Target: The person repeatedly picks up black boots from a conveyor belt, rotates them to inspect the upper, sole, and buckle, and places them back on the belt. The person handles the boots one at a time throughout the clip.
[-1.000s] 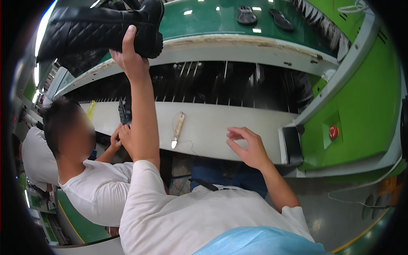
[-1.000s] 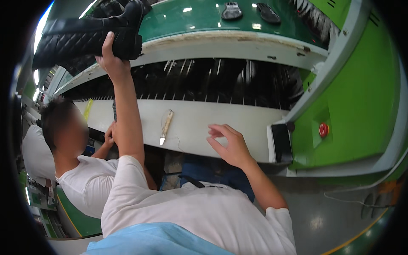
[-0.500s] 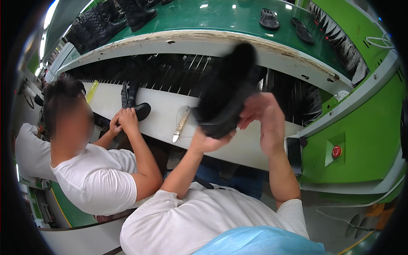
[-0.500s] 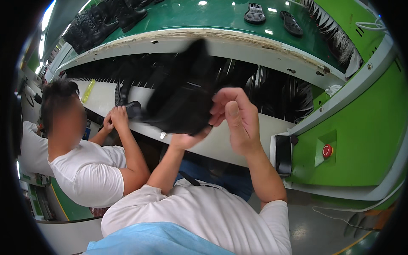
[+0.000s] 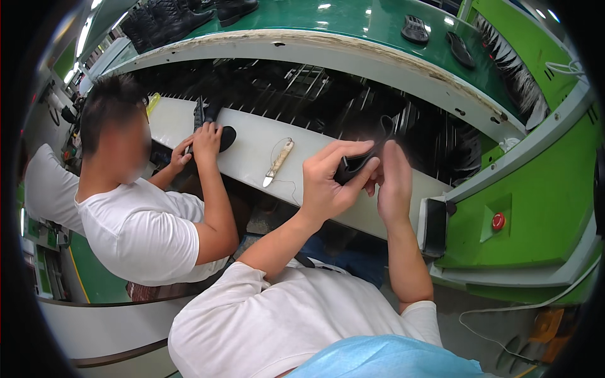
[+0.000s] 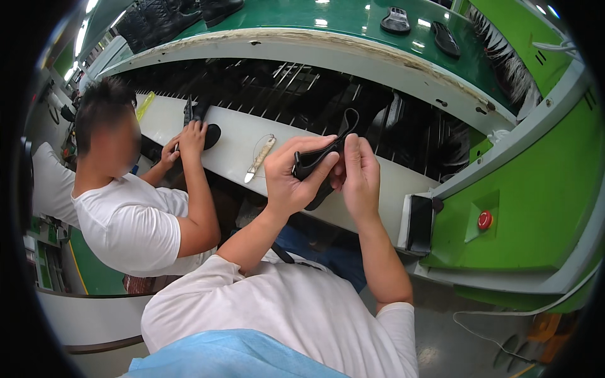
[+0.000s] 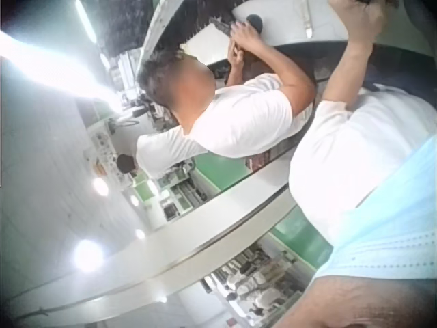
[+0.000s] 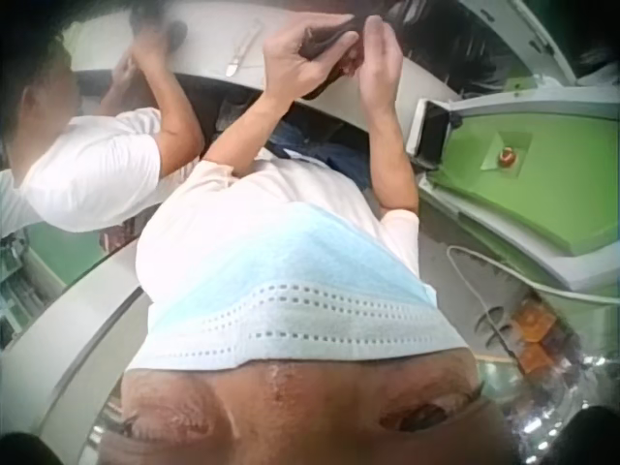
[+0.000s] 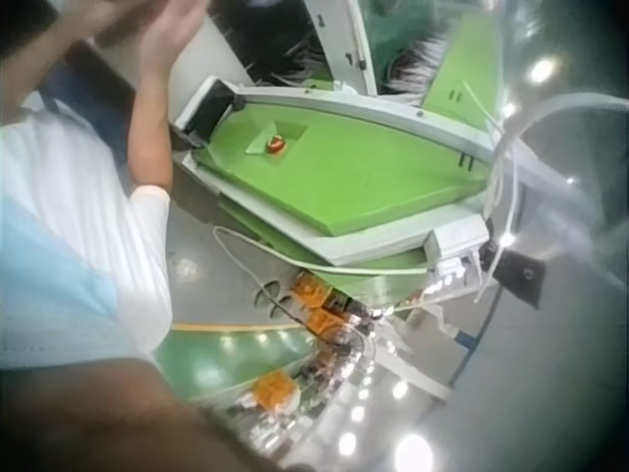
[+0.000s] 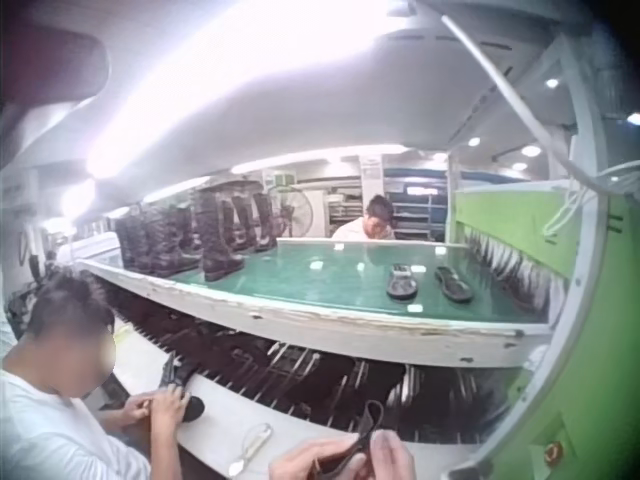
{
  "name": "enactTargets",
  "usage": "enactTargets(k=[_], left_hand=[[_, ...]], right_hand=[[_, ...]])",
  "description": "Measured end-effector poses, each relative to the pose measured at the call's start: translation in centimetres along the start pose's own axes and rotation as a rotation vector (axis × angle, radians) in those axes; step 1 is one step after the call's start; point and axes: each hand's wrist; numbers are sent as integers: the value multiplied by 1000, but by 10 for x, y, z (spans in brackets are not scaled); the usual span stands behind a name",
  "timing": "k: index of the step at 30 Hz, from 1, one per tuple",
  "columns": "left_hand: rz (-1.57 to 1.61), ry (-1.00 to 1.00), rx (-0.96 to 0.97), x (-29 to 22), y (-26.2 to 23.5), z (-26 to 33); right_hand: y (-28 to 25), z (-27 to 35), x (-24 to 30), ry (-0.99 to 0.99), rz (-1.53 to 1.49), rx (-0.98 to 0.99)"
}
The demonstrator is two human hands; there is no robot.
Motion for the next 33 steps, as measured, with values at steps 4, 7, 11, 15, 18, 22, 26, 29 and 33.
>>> enactTargets(k=[4,7,11,15,18,22,26,29,33], left_hand=[[36,33,-34,2,8,4],[30,35,-63,3,12,4],[50,21,-94,7,11,4],[10,-142,-141,3,10,2],[-11,-42,-225,26,1,-7],[16,-216,-148,30,-9,22],[-110,-195,-228,63,-14,34],[-335,-15,-309,63,-43,-9],[-139,416,-675,31,-64,-153]], right_hand=[[0,5,0,-5,-30,-51],[0,12,1,-98,-67,-10],[-2,9,-6,-118,-134,31],[-8,10,-40,-63,-109,38],[-28,25,-121,211,-23,113],[-41,43,-143,250,11,106],[-62,37,-145,97,362,24],[-77,16,-145,-47,546,-20],[-86,-30,-150,-64,616,-70]])
Point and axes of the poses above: each hand's wrist, its own z-axis away from the middle knuckle, its own y-axis out of the palm, x = y × z, and after that the axes turned 7 degrees about z, right-handed
